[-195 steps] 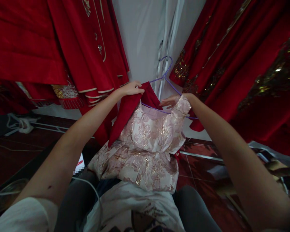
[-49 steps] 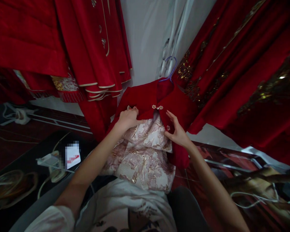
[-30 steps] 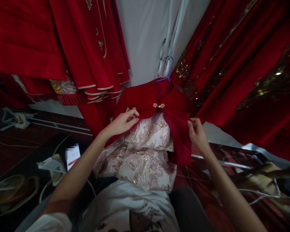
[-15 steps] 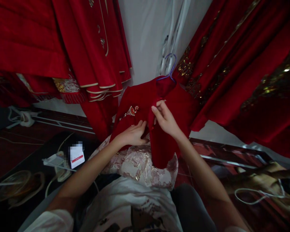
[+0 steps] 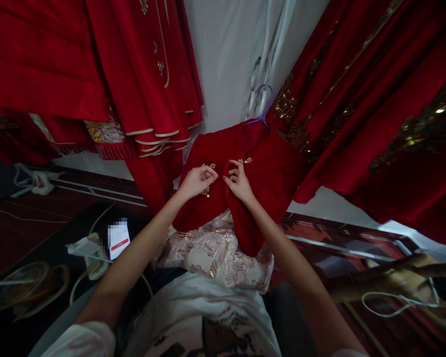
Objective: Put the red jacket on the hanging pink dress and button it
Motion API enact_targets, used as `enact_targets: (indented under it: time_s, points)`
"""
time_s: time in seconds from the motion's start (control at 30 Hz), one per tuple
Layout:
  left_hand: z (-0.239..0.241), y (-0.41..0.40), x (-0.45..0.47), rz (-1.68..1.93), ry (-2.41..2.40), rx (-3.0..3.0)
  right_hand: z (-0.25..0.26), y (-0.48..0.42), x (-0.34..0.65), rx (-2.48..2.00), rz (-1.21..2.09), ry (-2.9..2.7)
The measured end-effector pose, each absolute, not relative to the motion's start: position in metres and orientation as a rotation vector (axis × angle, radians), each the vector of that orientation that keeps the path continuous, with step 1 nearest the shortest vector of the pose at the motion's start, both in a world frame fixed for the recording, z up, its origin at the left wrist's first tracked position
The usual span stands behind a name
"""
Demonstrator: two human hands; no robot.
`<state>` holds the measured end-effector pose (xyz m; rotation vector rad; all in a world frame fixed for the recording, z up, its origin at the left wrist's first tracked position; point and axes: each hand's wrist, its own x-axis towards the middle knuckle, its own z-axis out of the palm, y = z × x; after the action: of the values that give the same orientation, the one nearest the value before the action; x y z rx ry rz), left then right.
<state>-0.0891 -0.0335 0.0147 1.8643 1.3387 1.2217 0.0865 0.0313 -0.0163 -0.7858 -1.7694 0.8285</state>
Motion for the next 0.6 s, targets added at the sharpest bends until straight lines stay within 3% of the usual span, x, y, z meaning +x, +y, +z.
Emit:
enact_targets:
  time_s: [0.1,0.6]
  points:
    - [0.011,-0.013,-0.1,1.497,1.522,1.875,-0.016,0.03,0.088,-0.784,0.806,-1.836]
    - [-0.002,0.003,-0.084,1.585,1.248,1.487,-0.01,0.024,0.09,-0.757,0.651,-1.936]
